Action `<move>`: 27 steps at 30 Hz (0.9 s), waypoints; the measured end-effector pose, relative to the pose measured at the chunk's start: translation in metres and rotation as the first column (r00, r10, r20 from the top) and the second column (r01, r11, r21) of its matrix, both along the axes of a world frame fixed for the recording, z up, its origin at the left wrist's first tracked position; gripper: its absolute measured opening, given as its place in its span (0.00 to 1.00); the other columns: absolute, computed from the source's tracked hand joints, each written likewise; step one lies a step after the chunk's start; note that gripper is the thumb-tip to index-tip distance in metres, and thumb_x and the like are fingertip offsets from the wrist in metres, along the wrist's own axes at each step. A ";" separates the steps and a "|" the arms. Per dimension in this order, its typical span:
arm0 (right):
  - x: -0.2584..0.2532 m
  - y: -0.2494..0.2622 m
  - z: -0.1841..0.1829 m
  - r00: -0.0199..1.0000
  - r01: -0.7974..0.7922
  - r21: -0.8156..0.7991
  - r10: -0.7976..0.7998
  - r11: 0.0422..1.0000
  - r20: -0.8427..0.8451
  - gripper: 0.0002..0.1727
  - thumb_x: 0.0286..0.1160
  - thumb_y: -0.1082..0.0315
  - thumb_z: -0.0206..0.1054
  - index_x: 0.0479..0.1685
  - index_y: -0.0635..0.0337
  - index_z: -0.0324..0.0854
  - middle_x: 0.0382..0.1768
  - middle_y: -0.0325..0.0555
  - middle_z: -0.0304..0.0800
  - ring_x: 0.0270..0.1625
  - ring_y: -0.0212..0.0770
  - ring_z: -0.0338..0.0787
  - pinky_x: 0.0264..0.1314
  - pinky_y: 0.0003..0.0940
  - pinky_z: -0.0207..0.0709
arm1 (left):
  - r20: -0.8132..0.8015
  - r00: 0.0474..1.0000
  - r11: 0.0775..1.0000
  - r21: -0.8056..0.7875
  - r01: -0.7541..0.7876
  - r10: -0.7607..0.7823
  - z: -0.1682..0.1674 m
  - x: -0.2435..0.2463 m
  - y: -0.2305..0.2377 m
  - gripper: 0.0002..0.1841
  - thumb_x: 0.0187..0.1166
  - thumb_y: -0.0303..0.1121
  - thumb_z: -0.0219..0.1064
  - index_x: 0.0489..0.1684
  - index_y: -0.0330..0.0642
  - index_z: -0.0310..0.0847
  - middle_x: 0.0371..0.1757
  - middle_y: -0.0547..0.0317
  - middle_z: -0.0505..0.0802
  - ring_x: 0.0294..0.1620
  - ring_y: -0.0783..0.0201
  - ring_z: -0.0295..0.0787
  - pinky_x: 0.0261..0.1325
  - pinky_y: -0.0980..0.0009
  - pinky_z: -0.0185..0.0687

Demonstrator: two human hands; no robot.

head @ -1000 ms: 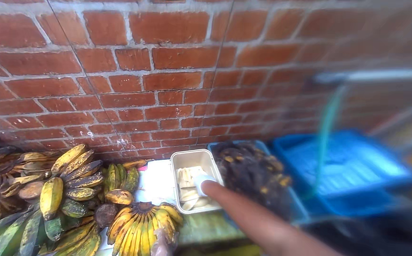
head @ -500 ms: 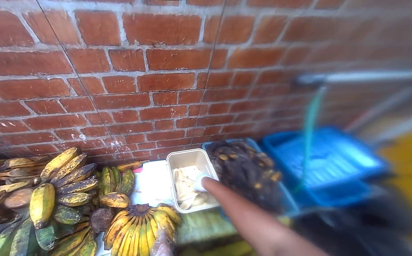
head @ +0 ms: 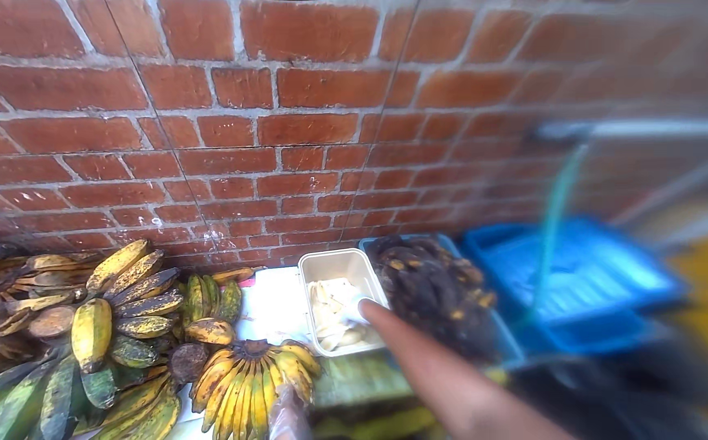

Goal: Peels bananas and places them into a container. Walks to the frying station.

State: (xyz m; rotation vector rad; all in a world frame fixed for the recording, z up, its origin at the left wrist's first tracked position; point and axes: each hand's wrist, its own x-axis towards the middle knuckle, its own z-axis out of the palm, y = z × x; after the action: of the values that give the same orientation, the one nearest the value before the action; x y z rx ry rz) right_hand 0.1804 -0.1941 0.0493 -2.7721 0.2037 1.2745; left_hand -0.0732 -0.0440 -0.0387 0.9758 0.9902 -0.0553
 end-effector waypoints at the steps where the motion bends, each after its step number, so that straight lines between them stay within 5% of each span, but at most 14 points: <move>1: 0.000 0.000 -0.001 1.000 -0.002 -0.011 0.002 1.000 0.007 0.25 0.67 0.53 0.76 0.47 0.71 0.89 0.53 0.57 0.93 0.59 0.51 0.91 0.65 0.54 0.79 | 0.014 1.000 1.000 -0.018 -0.001 0.002 -0.002 0.000 0.000 0.22 0.93 0.47 0.53 0.55 0.33 0.81 0.46 0.46 0.88 0.46 0.56 0.84 0.53 0.57 0.83; 3: 0.000 0.003 0.002 1.000 -0.025 -0.069 0.026 0.997 0.010 0.30 0.66 0.48 0.75 0.50 0.71 0.88 0.59 0.60 0.91 0.66 0.54 0.88 0.70 0.58 0.77 | 0.045 0.999 0.998 -0.060 -0.020 0.023 -0.003 0.000 0.000 0.21 0.93 0.46 0.53 0.55 0.34 0.80 0.46 0.47 0.87 0.47 0.56 0.84 0.53 0.57 0.83; 6: 0.002 -0.004 -0.024 0.995 -0.021 -0.086 0.029 0.996 0.092 0.34 0.58 0.41 0.77 0.46 0.68 0.89 0.57 0.61 0.90 0.64 0.57 0.89 0.64 0.61 0.80 | 0.089 0.994 0.989 -0.135 -0.052 0.064 -0.004 -0.001 -0.001 0.21 0.93 0.45 0.52 0.59 0.33 0.79 0.51 0.47 0.88 0.52 0.56 0.85 0.57 0.56 0.84; 13: -0.006 -0.005 -0.027 0.990 -0.027 -0.084 0.038 0.996 0.139 0.33 0.55 0.40 0.76 0.44 0.64 0.90 0.57 0.58 0.91 0.64 0.56 0.90 0.64 0.62 0.81 | 0.102 0.984 0.980 -0.147 -0.133 0.149 0.013 0.004 -0.009 0.20 0.94 0.42 0.51 0.63 0.33 0.77 0.56 0.45 0.87 0.55 0.55 0.84 0.60 0.56 0.82; 19: -0.015 -0.004 -0.024 0.982 -0.101 -0.066 0.110 0.993 0.152 0.29 0.57 0.44 0.76 0.45 0.64 0.90 0.56 0.59 0.91 0.63 0.57 0.89 0.62 0.63 0.81 | 0.140 0.971 0.971 -0.172 -0.168 0.193 0.015 0.008 -0.011 0.16 0.93 0.42 0.51 0.49 0.39 0.79 0.40 0.54 0.85 0.41 0.59 0.83 0.47 0.60 0.83; 24: -0.019 -0.004 -0.024 0.963 -0.164 -0.056 0.172 0.985 0.208 0.25 0.52 0.50 0.80 0.44 0.61 0.90 0.53 0.59 0.92 0.60 0.59 0.91 0.58 0.65 0.83 | 0.119 0.972 0.960 -0.221 -0.175 0.204 0.017 0.013 -0.016 0.20 0.94 0.43 0.49 0.62 0.35 0.76 0.56 0.45 0.87 0.57 0.53 0.85 0.60 0.53 0.82; 27: -0.019 -0.006 -0.027 0.948 -0.222 -0.077 0.234 0.972 0.215 0.25 0.52 0.51 0.80 0.46 0.59 0.90 0.52 0.58 0.92 0.58 0.58 0.92 0.56 0.64 0.84 | 0.145 0.974 0.981 -0.105 -0.163 0.177 0.009 0.011 -0.021 0.15 0.93 0.37 0.51 0.52 0.36 0.79 0.41 0.50 0.87 0.40 0.58 0.84 0.44 0.59 0.84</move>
State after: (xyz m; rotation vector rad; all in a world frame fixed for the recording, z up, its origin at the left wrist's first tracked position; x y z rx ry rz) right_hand 0.1614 -0.1996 0.0226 -3.0261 -0.1052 0.9961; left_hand -0.0623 -0.0646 -0.0301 0.7956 0.9177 0.1150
